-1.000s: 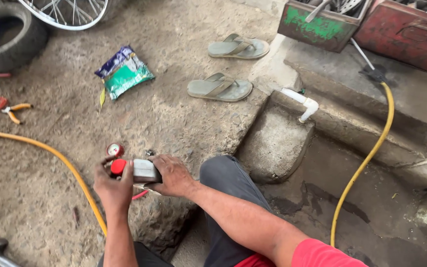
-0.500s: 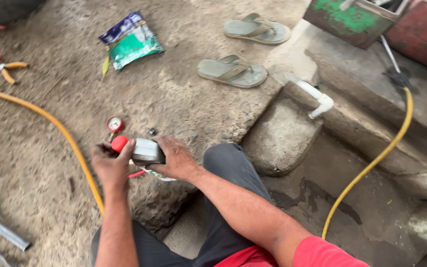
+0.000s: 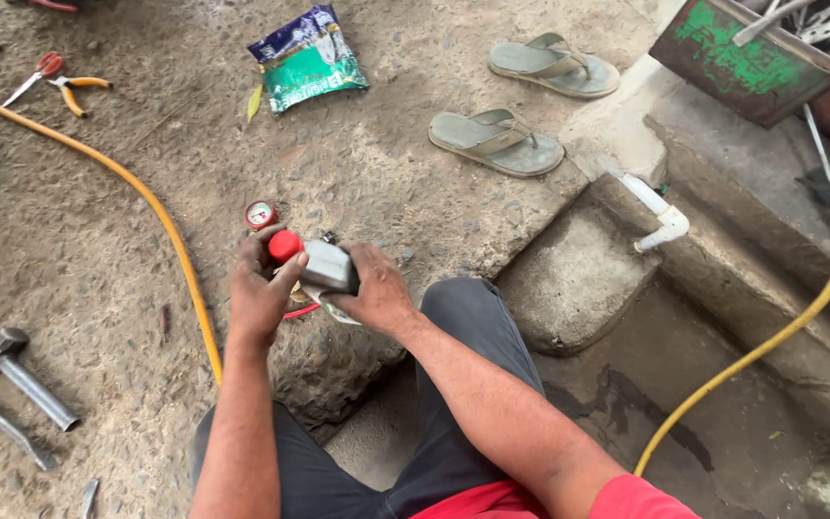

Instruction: The person pours liquid from a bottle into a brass container, then uses the container to apply the liquid to the inner surface of a bicycle wheel rim. The person rotates the rim and rubs the liquid along the inner edge with their hands.

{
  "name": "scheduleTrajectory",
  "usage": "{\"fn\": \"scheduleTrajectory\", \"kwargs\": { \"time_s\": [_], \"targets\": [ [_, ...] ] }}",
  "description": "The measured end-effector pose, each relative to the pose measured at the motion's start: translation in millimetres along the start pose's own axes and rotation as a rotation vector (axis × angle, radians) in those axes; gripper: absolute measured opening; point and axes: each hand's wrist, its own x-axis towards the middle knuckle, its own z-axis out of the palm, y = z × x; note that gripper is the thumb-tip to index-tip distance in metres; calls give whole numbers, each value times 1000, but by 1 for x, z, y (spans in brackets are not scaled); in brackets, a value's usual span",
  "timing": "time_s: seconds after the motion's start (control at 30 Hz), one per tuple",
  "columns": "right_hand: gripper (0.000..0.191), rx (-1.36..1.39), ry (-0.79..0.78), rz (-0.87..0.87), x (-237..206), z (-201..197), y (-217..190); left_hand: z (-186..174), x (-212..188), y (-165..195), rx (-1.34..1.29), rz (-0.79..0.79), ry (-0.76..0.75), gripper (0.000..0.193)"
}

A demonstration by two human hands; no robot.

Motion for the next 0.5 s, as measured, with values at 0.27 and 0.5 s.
{"fn": "scheduleTrajectory", "kwargs": {
  "time_s": [0.27, 0.5],
  "targets": [
    [86, -1, 39, 5, 1, -2, 1, -1, 1, -7, 117, 77, 19, 45],
    [88, 19, 34, -19, -1, 0, -1, -1, 1, -7, 229, 122, 207, 38]
  ]
}}
